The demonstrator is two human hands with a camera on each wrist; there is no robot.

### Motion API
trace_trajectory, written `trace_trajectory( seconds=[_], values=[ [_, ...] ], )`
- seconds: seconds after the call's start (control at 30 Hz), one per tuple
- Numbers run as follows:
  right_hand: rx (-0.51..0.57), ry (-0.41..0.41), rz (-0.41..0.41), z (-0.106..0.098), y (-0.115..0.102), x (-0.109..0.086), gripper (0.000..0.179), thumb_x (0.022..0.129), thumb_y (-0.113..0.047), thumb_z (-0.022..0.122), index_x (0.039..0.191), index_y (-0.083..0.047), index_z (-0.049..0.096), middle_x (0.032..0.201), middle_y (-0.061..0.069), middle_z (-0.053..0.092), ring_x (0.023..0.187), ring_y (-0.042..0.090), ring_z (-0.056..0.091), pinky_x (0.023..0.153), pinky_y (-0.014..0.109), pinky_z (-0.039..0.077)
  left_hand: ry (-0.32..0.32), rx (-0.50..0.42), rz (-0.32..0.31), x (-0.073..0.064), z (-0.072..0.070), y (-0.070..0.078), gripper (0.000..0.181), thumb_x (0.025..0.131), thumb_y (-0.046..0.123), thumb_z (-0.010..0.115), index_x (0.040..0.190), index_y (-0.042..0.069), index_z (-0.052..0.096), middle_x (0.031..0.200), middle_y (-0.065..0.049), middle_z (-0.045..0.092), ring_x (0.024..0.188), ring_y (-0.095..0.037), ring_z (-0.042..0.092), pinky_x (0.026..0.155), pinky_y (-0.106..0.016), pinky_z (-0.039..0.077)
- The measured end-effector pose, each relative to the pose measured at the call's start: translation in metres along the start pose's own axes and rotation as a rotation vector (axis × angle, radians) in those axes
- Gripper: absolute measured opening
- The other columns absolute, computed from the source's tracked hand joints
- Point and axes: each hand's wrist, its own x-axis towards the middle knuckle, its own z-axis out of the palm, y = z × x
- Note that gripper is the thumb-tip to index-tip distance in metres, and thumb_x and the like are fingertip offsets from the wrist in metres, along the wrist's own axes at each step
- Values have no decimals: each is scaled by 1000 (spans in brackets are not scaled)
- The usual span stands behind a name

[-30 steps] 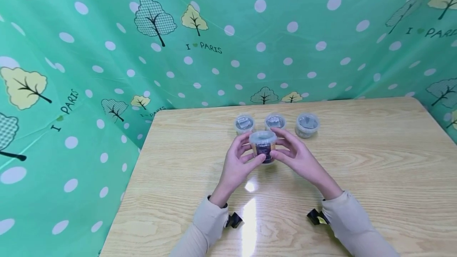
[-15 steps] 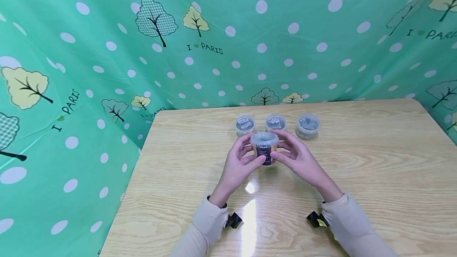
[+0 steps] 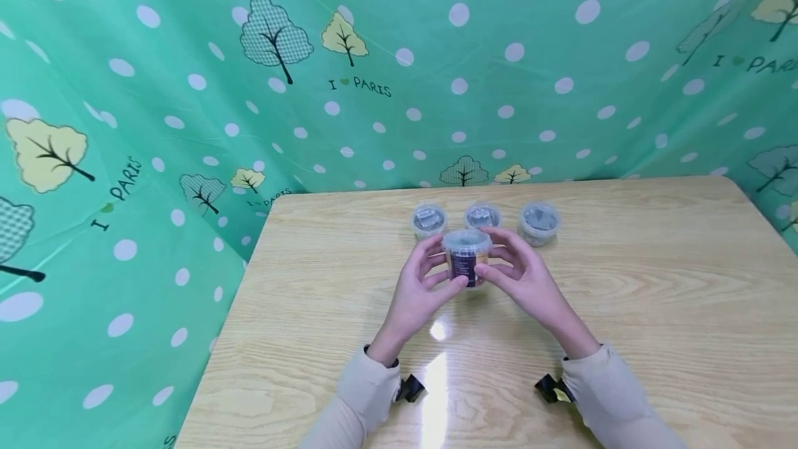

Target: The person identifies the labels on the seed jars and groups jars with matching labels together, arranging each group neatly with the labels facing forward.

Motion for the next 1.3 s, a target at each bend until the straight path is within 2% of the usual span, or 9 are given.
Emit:
trace_trajectory(
  seconds=[0.13, 0.3, 0.47, 0.67, 0.93, 1.1, 1.2, 1.3],
  values=[
    [-5, 4, 7, -2, 0, -2, 58, 84, -13, 67, 135, -15, 41, 136, 2, 41, 113, 22, 50, 91, 28, 48, 4, 12, -4, 1, 3, -1, 66, 80, 1, 69, 136, 6, 36, 129, -13, 45, 115, -31, 47, 94, -41, 46],
    [19, -26, 22, -5, 2, -1, 59, 84, -13, 67, 137, -15, 40, 135, 3, 41, 114, 23, 50, 90, 30, 49, -9, 20, -4, 1, 3, -2, 65, 80, 0, 68, 136, 4, 35, 129, -16, 44, 115, -33, 47, 93, -41, 47],
    [37, -63, 25, -6, 1, 1, 61, 85, -13, 65, 139, -12, 37, 136, 4, 41, 118, 23, 47, 92, 29, 47, -26, -4, 11, 2, 1, 0, 65, 80, -4, 67, 135, 1, 34, 129, -21, 42, 115, -37, 46, 94, -45, 45],
    [36, -83, 44, -10, 0, 0, 65, 86, -15, 65, 142, -12, 33, 140, 5, 38, 120, 24, 45, 93, 28, 47, -53, -32, -5, 1, 2, 1, 66, 80, -6, 65, 136, 1, 32, 132, -20, 41, 116, -36, 45, 95, -44, 45],
    [13, -61, 29, -13, 0, -2, 58, 84, -13, 67, 136, -17, 43, 130, 6, 47, 113, 24, 50, 88, 30, 50, -69, -31, -1, 1, 5, -2, 67, 81, -5, 64, 138, 0, 29, 133, -20, 41, 118, -35, 44, 95, -43, 45],
    [13, -34, 25, -13, 0, -3, 57, 83, -13, 68, 135, -15, 44, 127, 8, 50, 111, 24, 51, 88, 30, 50, -18, 34, 20, -1, 8, 2, 66, 81, -1, 66, 137, 0, 30, 129, -21, 44, 118, -35, 44, 96, -43, 44],
    [9, -25, 37, -13, 0, -2, 57, 83, -14, 69, 134, -16, 45, 127, 8, 51, 111, 24, 51, 87, 29, 50, 25, 79, 27, -2, 10, 7, 67, 80, 2, 68, 136, 3, 32, 126, -18, 46, 117, -32, 45, 95, -42, 45],
    [13, -28, 36, -12, 1, -2, 58, 82, -14, 69, 134, -15, 44, 127, 8, 50, 111, 24, 51, 87, 30, 51, 42, 126, 14, -3, 14, 13, 69, 79, 4, 71, 136, 7, 33, 126, -14, 47, 116, -29, 47, 94, -39, 46]
  ],
)
